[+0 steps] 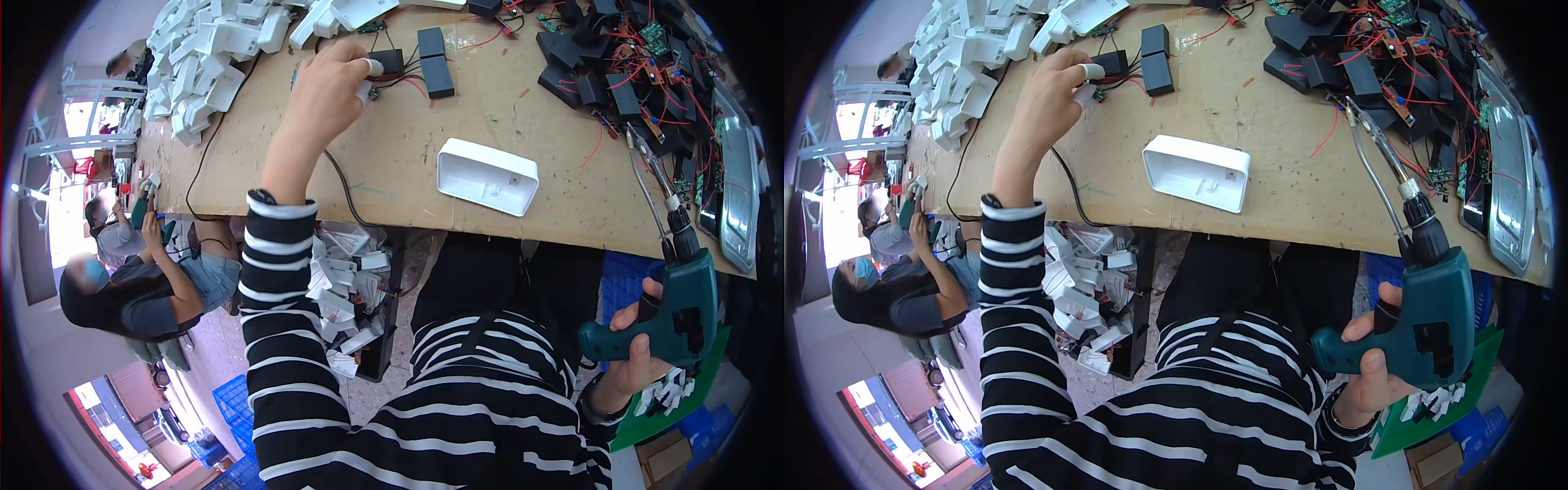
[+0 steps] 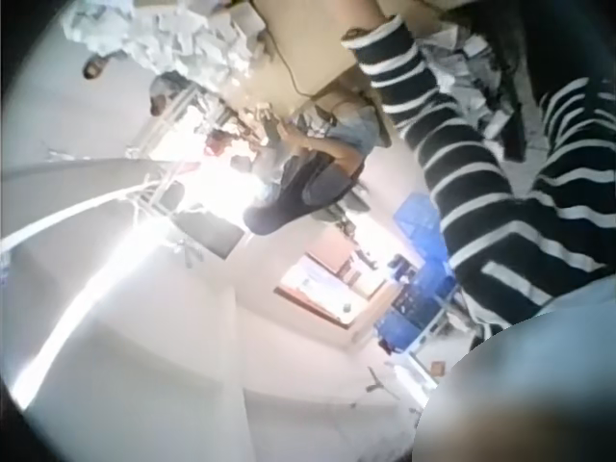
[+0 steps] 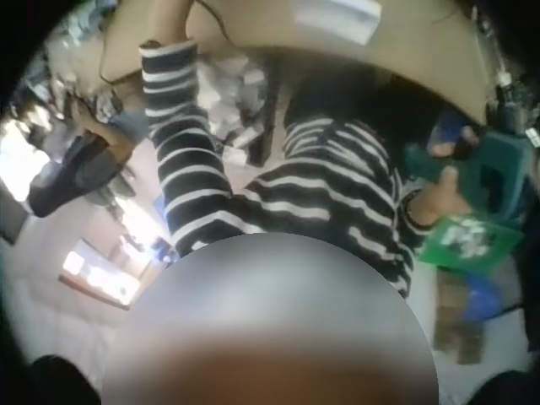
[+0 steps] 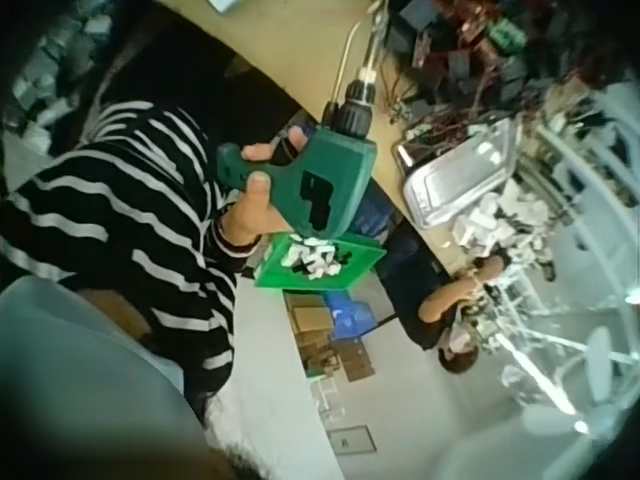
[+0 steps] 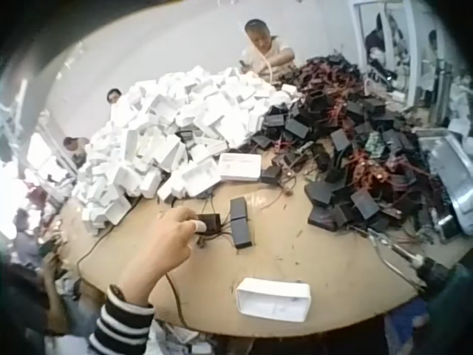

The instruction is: Soldering red and black wires into white plastic housings using a soldering gun.

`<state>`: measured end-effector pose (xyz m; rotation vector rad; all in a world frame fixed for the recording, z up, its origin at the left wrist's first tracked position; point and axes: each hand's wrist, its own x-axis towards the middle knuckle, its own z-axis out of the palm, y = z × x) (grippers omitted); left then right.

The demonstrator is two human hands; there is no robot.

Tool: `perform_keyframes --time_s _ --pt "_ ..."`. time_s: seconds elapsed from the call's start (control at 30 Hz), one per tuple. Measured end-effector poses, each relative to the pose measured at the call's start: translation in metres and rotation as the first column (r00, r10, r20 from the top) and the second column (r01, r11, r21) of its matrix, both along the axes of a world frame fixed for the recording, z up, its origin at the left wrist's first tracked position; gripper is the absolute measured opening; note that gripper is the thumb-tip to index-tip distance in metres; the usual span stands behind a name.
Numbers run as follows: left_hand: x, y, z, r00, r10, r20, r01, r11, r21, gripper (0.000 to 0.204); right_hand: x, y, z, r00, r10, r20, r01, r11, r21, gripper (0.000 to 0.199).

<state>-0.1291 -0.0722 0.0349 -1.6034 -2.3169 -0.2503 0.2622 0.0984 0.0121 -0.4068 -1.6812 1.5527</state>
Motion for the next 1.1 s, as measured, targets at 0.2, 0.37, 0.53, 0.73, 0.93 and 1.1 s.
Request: perform_keyframes --time_s 0.2,0.37,0.53,0.73,0.93,1.1 --pt "-0.033 0.000 0.002 0.979 0.080 0.185 -0.086 0.996 0.025 0.021 -0.001 -0.003 0.005 1.000 -0.016 0.003 0.016 1.000 0.015 0.062" --pt "-0.049 -0.018 0.034 0.482 -0.273 0.833 -0.462 0.729 0.506 0.019 -0.004 -0.002 0.004 0.999 -0.034 0.020 0.034 0.999 0.013 0.063" --pt "-0.007 -0.044 0.054 0.506 -0.371 0.779 -0.498 0.612 0.614 0.017 -0.003 -0.002 0.003 0.999 -0.039 0.029 0.038 0.999 0.016 0.064" --pt "0.086 -0.050 -0.004 0.865 0.062 0.499 -0.174 0.968 0.182 0.023 -0.007 -0.002 0.000 1.000 -0.001 0.029 0.001 1.000 -0.013 0.062" --pt "0.110 -0.034 0.002 0.948 0.198 0.250 -0.209 0.978 0.021 0.021 -0.013 -0.005 0.001 0.999 0.048 0.000 -0.048 0.999 0.010 0.061" --pt "0.098 -0.025 0.000 0.971 0.034 0.237 -0.020 0.998 -0.059 0.018 -0.015 -0.011 0.003 1.000 -0.001 0.009 0.002 1.000 -0.014 0.063"
